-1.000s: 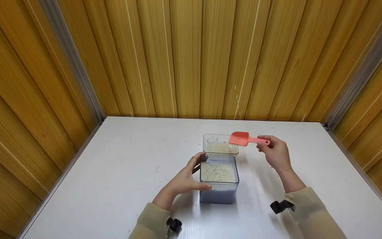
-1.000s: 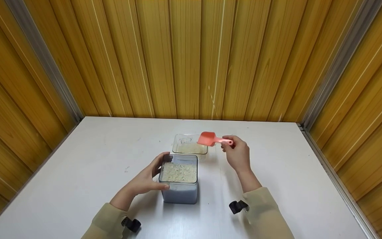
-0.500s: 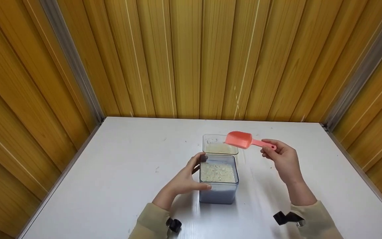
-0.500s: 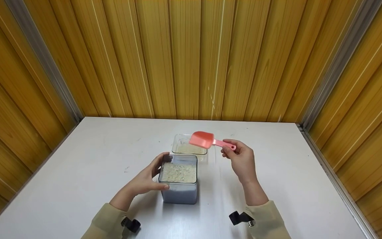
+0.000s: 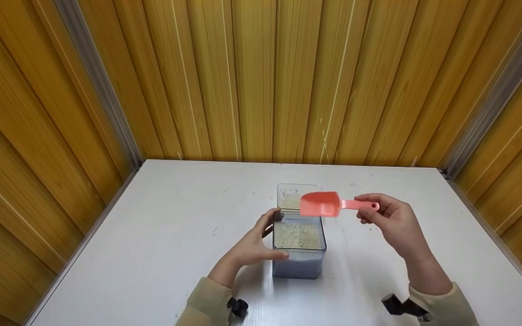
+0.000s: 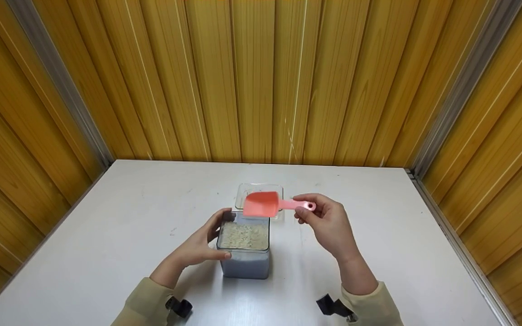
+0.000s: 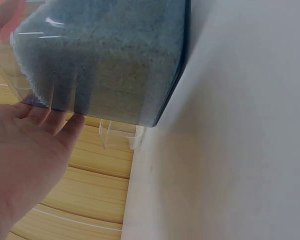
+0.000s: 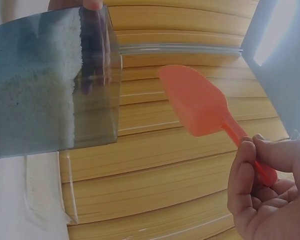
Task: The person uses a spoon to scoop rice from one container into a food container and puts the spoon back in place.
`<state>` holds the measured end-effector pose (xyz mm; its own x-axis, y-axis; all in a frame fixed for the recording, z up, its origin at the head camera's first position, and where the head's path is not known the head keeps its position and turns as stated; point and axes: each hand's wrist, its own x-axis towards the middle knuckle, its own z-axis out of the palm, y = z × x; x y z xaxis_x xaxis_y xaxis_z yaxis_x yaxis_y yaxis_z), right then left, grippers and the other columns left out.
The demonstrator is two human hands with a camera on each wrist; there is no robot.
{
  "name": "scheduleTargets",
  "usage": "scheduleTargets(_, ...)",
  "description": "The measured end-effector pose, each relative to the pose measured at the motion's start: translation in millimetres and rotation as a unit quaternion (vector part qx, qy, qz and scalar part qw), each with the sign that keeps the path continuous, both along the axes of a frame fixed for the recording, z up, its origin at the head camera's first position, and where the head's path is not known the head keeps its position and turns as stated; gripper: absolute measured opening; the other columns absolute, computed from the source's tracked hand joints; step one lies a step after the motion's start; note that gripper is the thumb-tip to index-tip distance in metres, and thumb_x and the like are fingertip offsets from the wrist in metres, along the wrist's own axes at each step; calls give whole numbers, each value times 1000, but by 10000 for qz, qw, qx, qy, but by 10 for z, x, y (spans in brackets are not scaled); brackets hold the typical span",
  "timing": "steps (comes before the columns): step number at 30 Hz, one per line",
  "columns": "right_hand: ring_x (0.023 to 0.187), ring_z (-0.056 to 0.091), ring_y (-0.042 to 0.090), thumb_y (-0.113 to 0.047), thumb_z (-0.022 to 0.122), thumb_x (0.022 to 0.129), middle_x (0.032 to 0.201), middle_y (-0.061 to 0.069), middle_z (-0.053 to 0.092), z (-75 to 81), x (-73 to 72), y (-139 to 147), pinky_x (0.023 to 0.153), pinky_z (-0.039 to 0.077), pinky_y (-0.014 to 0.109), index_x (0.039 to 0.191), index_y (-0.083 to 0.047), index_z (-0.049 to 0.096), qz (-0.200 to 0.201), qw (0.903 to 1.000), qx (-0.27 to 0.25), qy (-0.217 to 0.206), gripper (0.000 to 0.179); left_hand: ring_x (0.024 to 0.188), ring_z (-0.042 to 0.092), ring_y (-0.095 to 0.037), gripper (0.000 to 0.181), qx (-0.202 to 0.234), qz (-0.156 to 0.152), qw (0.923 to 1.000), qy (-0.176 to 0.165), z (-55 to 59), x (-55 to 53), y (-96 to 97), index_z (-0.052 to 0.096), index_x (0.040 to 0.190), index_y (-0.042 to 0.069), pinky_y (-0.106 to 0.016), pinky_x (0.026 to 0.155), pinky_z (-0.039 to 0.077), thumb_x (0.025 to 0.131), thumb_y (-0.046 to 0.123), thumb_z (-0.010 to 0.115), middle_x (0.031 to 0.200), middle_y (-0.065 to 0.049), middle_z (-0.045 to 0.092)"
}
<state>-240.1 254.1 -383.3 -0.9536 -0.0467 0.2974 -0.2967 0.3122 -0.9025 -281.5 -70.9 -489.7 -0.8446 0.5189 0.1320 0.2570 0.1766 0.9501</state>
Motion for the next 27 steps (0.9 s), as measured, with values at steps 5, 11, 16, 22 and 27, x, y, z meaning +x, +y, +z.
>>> scheduleTargets(5,74,67,9,-4,71,95,83,-4,71,75,98,-51,70,61,19,118,4,71,233,9987,452,19,25,159,25,-26,110,-35,26,10000,15,-4,2,-7,22,163,25,-43,132,25,77,22,90,166,-5,31)
scheduleTargets(11,73,62,9,-6,73,94,89,7,69,143,158,-135,63,54,19,117,-1,72,329,9903,1340,-164,24,159,26,-26,110,-52,46,10000,42,-6,5,2,21,163,23,-43,132,26,77,22,90,166,-5,31)
scheduleTargets(16,69,57,8,-5,72,94,84,5,69,226,196,-288,57,47,19,113,-2,72,458,9758,2137,-20,19,159,25,-27,112,-59,34,10000,32,-2,10,4,20,164,19,-45,132,25,76,21,90,167,-6,30)
scheduleTargets(22,65,53,10,-1,73,92,84,4,72,299,264,-561,55,45,19,103,-3,74,365,9478,3101,641,12,159,25,-27,109,-65,20,10000,18,-17,-1,0,22,162,24,-44,132,26,77,21,89,167,-6,30)
scheduleTargets(27,74,67,18,6,77,85,89,10,75,302,337,-797,64,61,29,96,-1,73,58,9068,3932,1518,13,159,25,-28,108,4,-13,10000,36,-20,-10,0,21,163,20,-44,132,26,78,19,89,167,-8,29)
